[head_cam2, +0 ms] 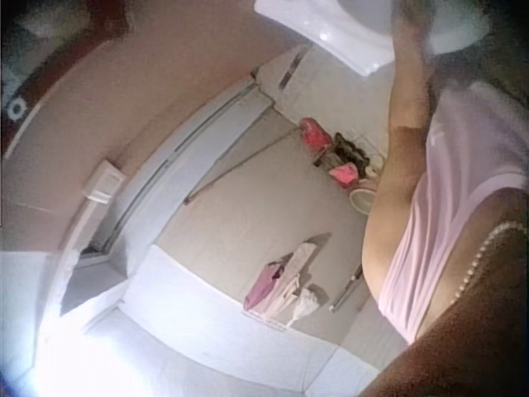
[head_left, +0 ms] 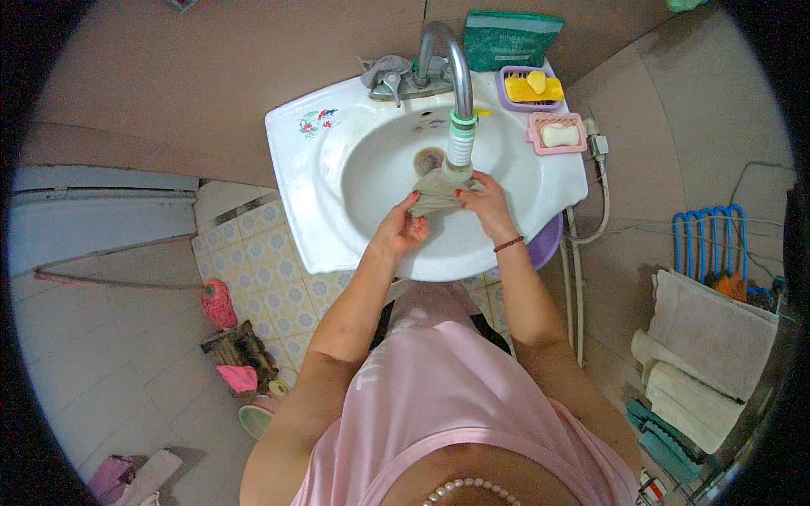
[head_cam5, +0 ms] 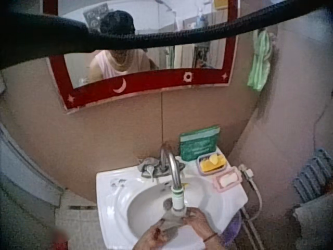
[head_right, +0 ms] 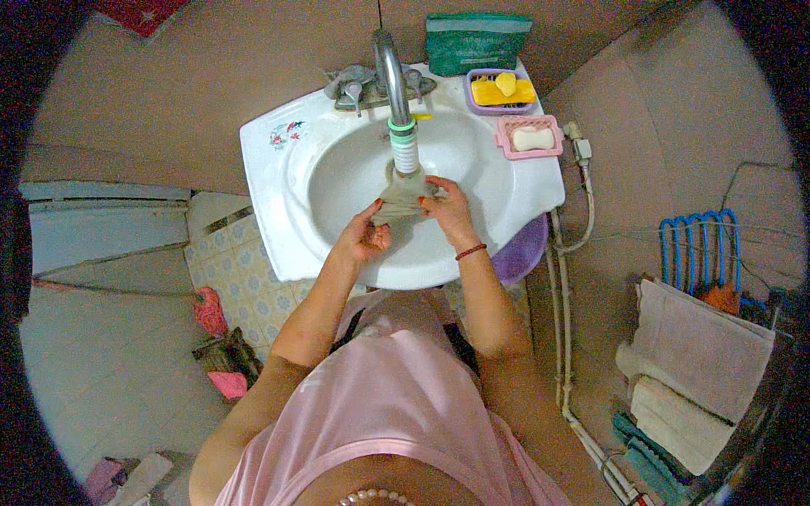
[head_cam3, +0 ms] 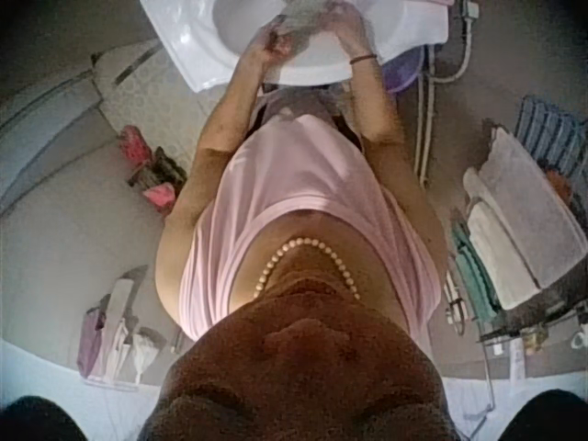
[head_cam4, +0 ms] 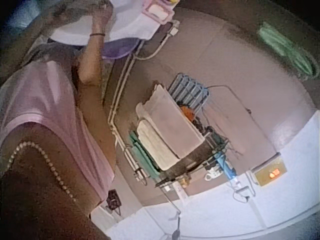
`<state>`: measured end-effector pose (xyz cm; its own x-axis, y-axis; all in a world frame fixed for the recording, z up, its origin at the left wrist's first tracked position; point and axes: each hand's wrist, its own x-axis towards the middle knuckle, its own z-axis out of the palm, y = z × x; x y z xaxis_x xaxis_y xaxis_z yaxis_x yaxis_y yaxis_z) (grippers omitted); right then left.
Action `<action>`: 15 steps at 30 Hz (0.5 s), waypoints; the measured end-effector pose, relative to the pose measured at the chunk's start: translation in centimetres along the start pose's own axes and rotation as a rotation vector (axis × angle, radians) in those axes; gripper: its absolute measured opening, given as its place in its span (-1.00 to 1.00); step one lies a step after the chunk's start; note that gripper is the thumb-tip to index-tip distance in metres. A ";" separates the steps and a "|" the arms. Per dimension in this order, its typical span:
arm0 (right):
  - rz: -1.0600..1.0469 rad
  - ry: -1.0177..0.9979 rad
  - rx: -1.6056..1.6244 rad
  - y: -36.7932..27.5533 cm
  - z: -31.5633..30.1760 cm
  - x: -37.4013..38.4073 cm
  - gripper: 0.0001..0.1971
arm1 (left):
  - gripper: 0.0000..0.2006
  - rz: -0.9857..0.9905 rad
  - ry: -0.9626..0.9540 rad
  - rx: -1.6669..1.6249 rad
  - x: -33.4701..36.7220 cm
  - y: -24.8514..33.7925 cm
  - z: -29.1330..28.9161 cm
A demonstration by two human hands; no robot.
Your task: The person washes a piece of cloth by hand in a bathroom sink, applying soap from a bar and scrubbing the fabric under running water.
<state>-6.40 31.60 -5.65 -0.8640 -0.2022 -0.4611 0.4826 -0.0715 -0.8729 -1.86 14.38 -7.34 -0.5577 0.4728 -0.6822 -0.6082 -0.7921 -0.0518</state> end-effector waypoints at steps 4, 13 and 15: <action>-0.165 0.215 -0.342 -2.2 -0.8 -1.4 -0.74 | -0.77 0.273 0.198 -0.002 -0.3 -0.4 2.2; -0.145 0.308 -0.122 -2.8 -4.2 -3.4 -0.77 | -0.71 -0.118 -0.065 -0.121 2.9 -3.1 -0.3; -0.293 0.571 -0.279 0.7 -7.8 -2.0 -0.75 | -0.72 -0.035 0.085 0.022 3.8 -4.8 0.6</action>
<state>-5.44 39.61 -6.55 -0.9300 0.3376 -0.1456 0.2295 0.2238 -0.9472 -1.42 20.22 -9.25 -0.4860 0.4649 -0.7401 -0.6397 -0.7662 -0.0612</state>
